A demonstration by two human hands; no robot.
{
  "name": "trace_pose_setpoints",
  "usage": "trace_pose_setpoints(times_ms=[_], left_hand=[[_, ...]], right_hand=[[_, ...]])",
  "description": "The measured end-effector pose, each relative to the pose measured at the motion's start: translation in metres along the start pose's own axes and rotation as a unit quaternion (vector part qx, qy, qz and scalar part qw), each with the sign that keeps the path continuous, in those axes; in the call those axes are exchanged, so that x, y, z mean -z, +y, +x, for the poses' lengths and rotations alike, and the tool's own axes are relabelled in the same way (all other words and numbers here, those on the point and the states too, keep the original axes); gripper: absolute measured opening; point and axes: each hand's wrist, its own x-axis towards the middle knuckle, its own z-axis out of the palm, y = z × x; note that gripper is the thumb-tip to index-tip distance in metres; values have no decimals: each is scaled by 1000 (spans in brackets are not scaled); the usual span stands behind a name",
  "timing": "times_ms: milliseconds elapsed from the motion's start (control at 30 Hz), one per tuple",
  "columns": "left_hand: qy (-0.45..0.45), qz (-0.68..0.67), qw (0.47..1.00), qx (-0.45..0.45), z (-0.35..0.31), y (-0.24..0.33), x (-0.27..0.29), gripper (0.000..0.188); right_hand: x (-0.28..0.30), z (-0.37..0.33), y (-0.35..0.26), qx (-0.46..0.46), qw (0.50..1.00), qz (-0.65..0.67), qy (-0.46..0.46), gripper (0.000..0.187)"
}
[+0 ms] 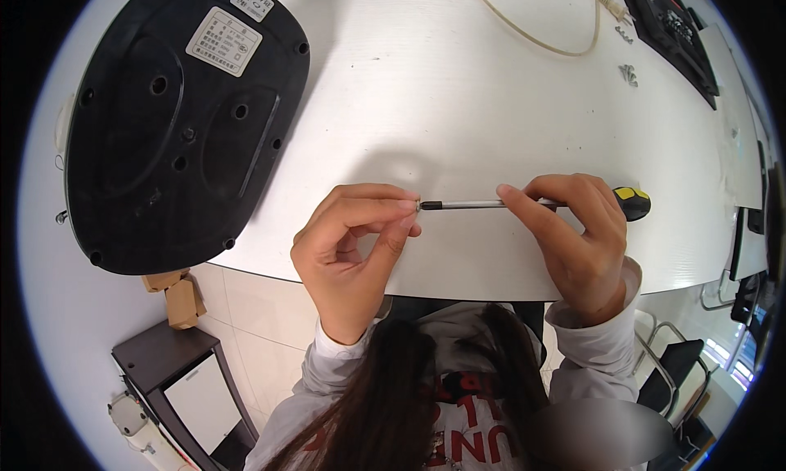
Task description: The person uses a screwdriver to fasten screws into the underside of a black plastic device base. They repeatedly pick up screws, align them with screw holes, and tighten them while holding the device steady.
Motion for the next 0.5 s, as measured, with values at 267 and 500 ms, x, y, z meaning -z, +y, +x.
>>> trace_pose_setpoints(times_ms=[267, 500], left_hand=[[2, 12, 1000, 5, 2, 2, -2, 18], [-3, -4, 1000, 30, 1, 2, -7, 40]], right_hand=[[-1, -1, 0, -4, 1000, -3, 4, 33], [0, -3, 1, -33, 999, -8, 18, 31]])
